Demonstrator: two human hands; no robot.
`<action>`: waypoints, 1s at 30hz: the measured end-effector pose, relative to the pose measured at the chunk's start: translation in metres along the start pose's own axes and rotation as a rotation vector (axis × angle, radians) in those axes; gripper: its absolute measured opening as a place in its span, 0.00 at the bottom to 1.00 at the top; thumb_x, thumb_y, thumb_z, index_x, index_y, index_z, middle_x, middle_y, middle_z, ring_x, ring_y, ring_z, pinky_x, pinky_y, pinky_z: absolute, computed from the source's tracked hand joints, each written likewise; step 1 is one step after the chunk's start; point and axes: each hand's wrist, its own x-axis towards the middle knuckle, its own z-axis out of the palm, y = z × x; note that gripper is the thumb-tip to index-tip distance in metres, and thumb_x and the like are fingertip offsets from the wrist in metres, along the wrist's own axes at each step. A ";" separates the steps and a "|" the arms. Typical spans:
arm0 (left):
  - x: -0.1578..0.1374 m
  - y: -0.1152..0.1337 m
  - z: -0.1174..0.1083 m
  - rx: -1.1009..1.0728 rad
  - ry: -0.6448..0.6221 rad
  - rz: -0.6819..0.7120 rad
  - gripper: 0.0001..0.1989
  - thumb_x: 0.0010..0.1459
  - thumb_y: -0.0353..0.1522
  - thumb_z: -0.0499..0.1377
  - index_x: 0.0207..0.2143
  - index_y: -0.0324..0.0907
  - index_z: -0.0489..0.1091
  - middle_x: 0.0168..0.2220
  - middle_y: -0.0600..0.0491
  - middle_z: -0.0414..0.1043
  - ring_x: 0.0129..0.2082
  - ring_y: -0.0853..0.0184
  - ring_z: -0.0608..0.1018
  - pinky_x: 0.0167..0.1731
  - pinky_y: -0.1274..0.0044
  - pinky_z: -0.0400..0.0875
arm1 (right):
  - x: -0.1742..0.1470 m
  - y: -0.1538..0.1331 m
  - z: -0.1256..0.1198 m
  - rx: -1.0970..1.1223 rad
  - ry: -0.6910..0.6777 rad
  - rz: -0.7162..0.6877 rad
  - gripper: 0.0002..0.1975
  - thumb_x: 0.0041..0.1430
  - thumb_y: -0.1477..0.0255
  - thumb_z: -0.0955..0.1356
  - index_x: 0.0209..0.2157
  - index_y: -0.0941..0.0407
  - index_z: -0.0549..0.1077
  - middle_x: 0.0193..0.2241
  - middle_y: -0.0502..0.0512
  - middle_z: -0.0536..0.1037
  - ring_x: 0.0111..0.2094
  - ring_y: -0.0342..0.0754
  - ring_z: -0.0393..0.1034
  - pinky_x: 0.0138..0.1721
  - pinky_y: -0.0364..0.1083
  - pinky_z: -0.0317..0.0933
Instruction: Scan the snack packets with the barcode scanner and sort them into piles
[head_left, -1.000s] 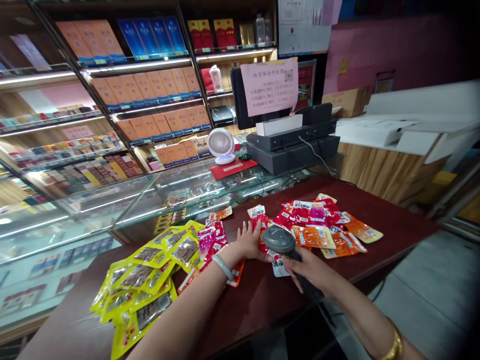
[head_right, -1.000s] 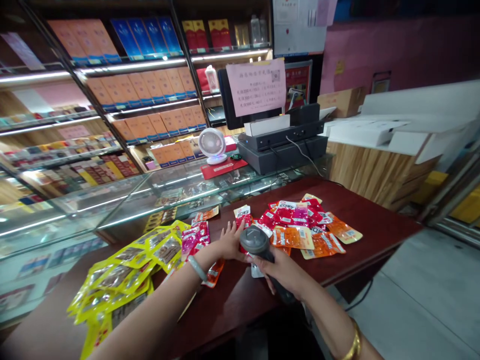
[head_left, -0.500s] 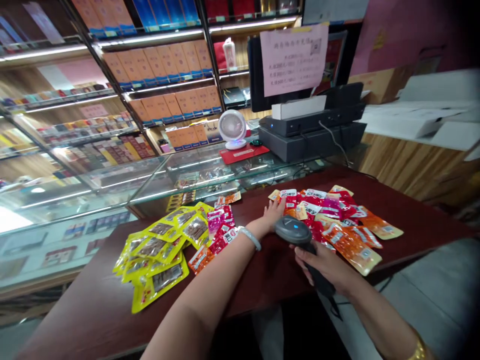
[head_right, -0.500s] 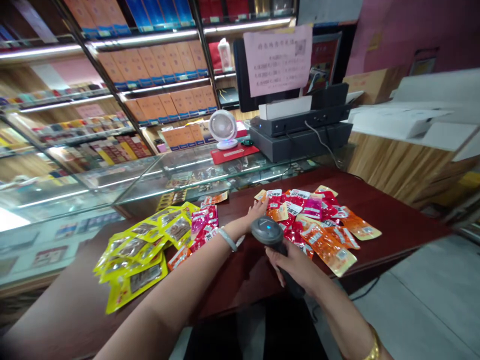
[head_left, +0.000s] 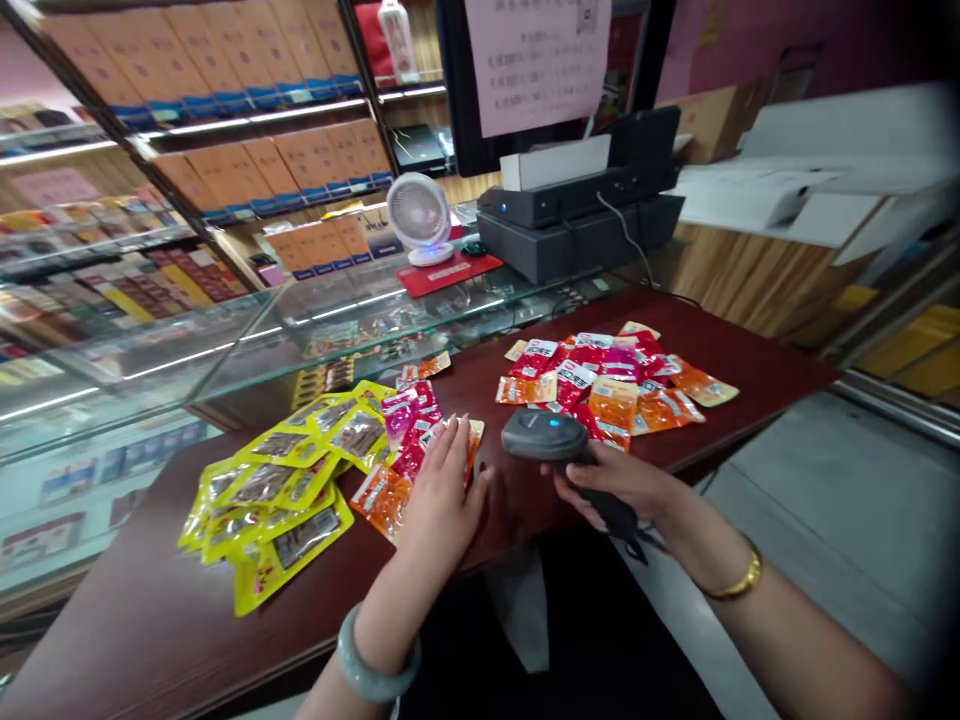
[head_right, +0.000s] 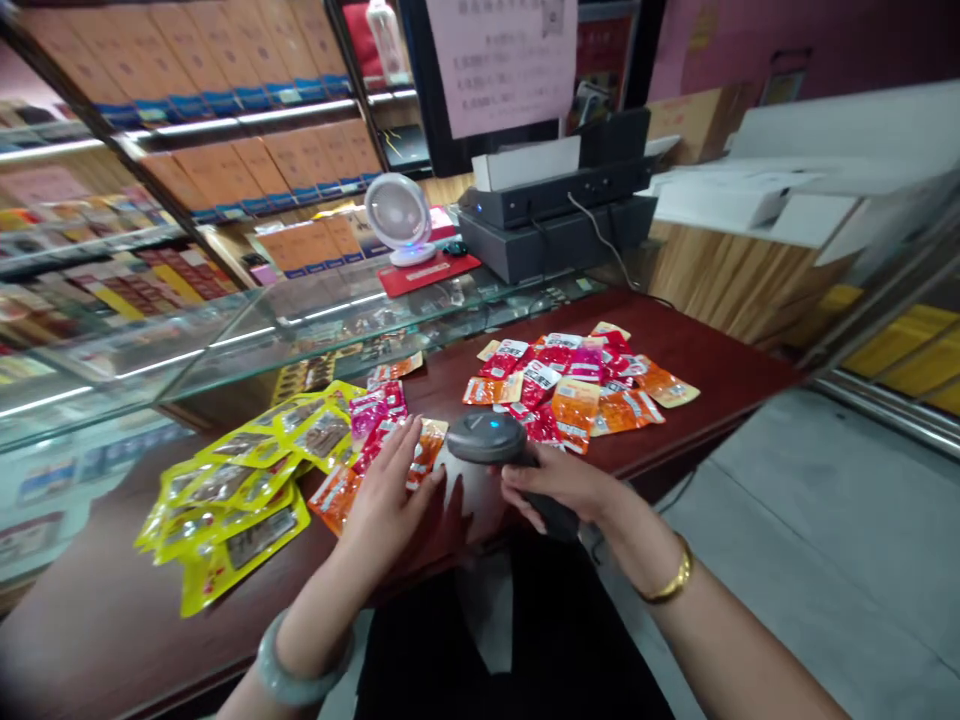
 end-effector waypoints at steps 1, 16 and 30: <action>-0.005 0.007 0.004 0.015 -0.001 0.014 0.34 0.64 0.41 0.56 0.70 0.47 0.54 0.71 0.48 0.55 0.71 0.55 0.57 0.69 0.60 0.57 | -0.007 -0.005 -0.001 0.022 0.016 -0.005 0.28 0.52 0.49 0.76 0.43 0.56 0.71 0.23 0.44 0.70 0.16 0.38 0.62 0.16 0.39 0.61; -0.037 -0.056 -0.039 0.617 0.022 -0.382 0.31 0.61 0.52 0.56 0.58 0.40 0.69 0.56 0.38 0.70 0.56 0.45 0.71 0.53 0.59 0.67 | -0.026 0.045 0.034 -0.096 0.100 0.038 0.26 0.56 0.48 0.73 0.40 0.56 0.69 0.21 0.44 0.70 0.15 0.39 0.61 0.17 0.39 0.58; 0.034 -0.078 -0.040 0.368 -0.195 -0.225 0.18 0.52 0.44 0.68 0.41 0.45 0.73 0.43 0.45 0.76 0.48 0.52 0.75 0.49 0.66 0.67 | -0.014 0.051 0.054 -0.185 0.081 0.066 0.25 0.55 0.49 0.74 0.35 0.55 0.67 0.18 0.42 0.67 0.15 0.38 0.59 0.18 0.40 0.56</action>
